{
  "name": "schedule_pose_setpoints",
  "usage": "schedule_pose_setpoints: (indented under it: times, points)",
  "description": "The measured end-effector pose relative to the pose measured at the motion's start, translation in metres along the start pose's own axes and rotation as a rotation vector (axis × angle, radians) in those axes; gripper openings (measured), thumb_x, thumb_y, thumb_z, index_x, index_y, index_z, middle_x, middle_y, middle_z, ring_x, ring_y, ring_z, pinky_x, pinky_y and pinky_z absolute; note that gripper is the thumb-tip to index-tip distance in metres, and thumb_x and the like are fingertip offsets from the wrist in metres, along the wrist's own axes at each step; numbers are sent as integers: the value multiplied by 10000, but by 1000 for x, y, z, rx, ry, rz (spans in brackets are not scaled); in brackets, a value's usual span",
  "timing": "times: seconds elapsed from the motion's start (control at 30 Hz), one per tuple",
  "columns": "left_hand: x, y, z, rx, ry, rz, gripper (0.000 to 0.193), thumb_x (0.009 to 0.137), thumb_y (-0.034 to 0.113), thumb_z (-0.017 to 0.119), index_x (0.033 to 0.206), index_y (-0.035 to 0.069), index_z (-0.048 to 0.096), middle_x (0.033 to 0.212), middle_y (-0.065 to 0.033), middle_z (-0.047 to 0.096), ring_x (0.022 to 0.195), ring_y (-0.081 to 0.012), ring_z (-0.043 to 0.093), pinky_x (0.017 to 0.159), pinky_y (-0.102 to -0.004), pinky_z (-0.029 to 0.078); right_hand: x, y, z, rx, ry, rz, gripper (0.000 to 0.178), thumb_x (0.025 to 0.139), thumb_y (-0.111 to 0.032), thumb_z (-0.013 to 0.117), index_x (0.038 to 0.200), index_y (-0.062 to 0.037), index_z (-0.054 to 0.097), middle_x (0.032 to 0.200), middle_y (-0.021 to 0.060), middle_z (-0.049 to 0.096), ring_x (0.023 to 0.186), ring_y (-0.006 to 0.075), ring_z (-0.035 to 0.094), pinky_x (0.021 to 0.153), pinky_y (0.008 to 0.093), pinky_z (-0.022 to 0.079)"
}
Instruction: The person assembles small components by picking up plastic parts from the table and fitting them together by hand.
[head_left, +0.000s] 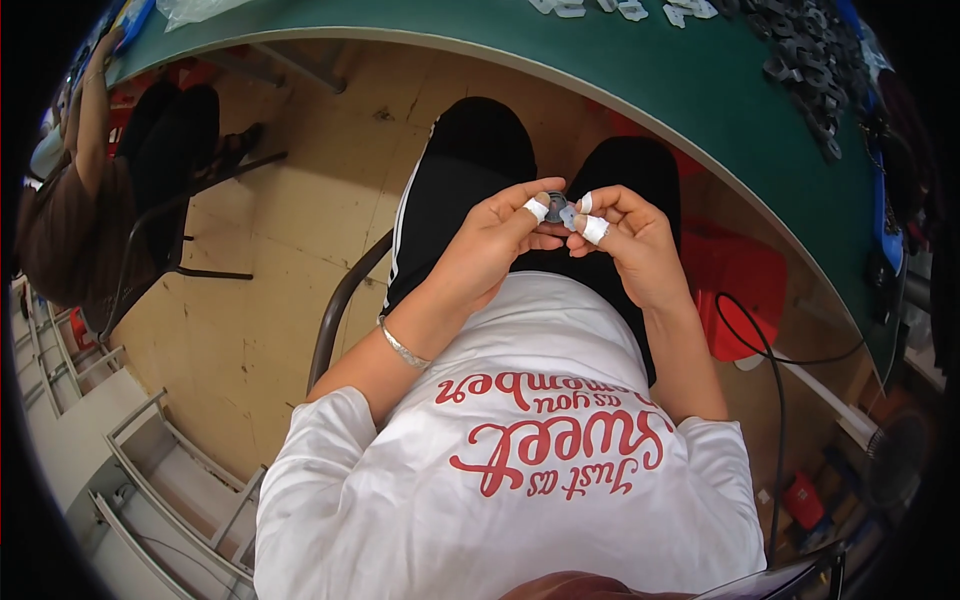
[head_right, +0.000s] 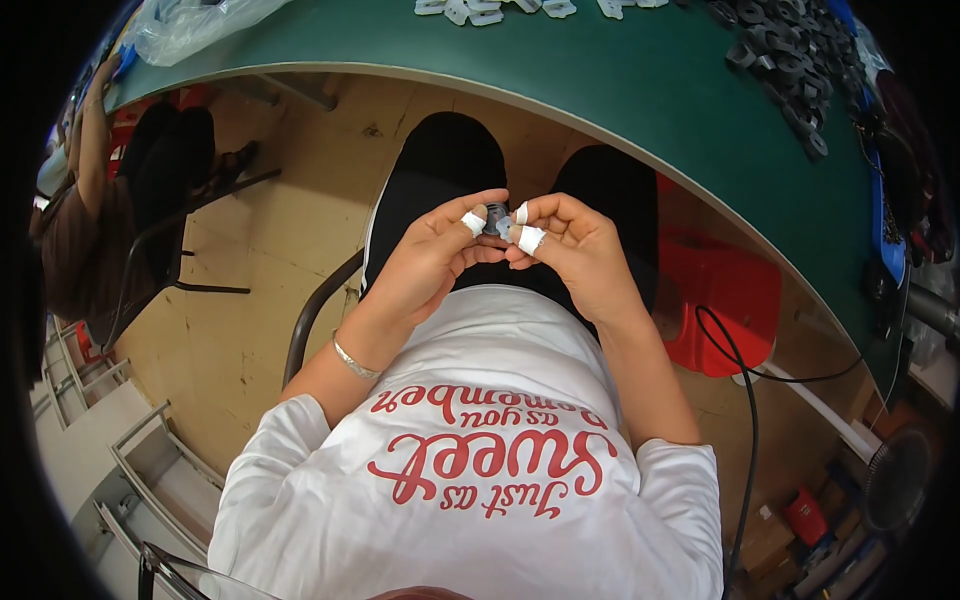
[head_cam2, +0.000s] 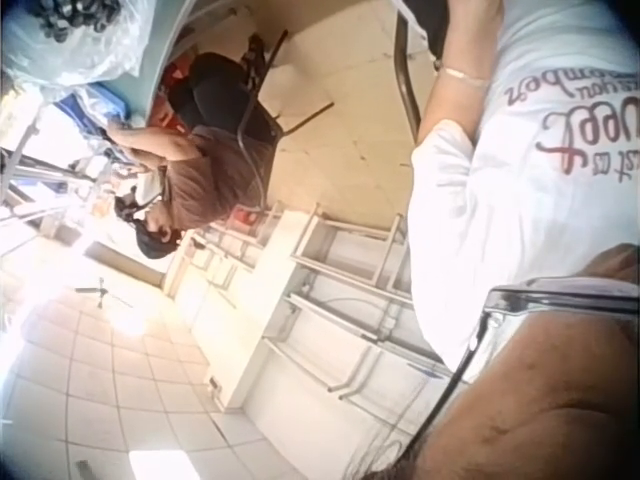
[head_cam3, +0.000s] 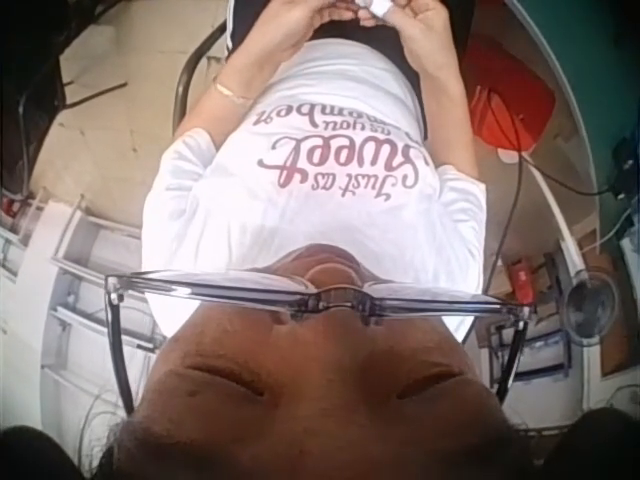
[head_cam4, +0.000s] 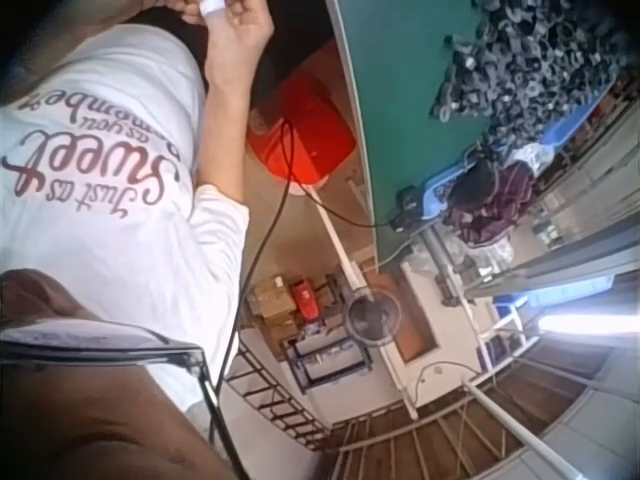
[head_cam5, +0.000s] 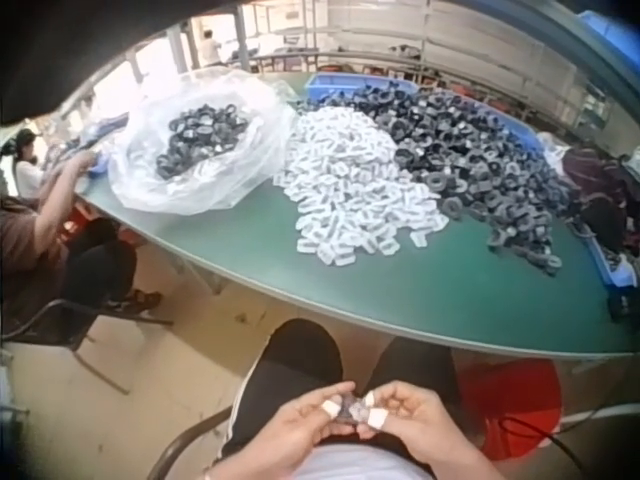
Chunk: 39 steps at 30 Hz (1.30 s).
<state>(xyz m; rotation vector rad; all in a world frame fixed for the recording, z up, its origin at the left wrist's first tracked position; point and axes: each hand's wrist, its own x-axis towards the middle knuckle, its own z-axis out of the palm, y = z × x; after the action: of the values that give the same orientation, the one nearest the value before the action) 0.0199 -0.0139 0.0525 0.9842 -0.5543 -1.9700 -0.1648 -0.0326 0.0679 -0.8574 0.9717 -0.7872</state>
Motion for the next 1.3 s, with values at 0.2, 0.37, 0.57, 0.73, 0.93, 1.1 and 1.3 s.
schedule_pose_setpoints:
  times: [0.2,0.37,0.57,0.73,0.93,1.1,1.3]
  points:
    - [2,-1,-3,-18,75,-77,311,986,116,452,1247,-45,504,1071,-125,635,967,-184,646,913,-297,521,-2,-2,0,-147,55,-91,141,886,6,583,1026,17,595,938,65,620,811,116,616,735,249,523]
    - [2,-1,-1,97,44,-66,306,986,94,433,1244,-52,506,1126,-123,608,1015,-187,624,947,-308,508,1,-2,-1,-424,45,-293,137,884,35,556,998,19,629,929,57,607,827,127,612,730,249,498]
    - [2,-9,-5,197,4,-16,307,978,63,409,1246,-54,503,1158,-109,586,1020,-168,607,943,-298,492,1,-11,11,-795,52,-377,196,812,78,552,993,28,611,911,101,612,784,194,622,699,278,495]
    - [5,-8,-6,223,48,-25,303,974,69,429,1243,-49,505,1141,-102,592,983,-155,612,918,-289,492,5,-13,13,-815,73,-290,203,792,63,563,990,20,552,844,115,621,738,197,632,673,305,515]
    - [8,-14,-6,187,56,-15,300,965,67,456,1236,-50,509,1130,-102,598,971,-149,612,913,-280,488,7,-8,17,-774,132,-180,205,777,55,587,976,17,562,844,114,629,751,181,634,680,285,515]
    - [9,-19,-8,167,78,10,296,939,44,494,1214,-62,515,1092,-98,611,956,-141,608,889,-267,493,12,2,12,-762,180,-137,183,774,43,609,954,24,577,836,102,635,744,160,631,683,272,511]
    - [11,-21,-9,164,91,8,262,900,-3,517,1156,-55,532,1026,-91,623,914,-132,616,856,-254,498,17,11,1,-584,86,-9,134,848,43,590,981,24,593,866,19,611,796,73,571,730,215,481]
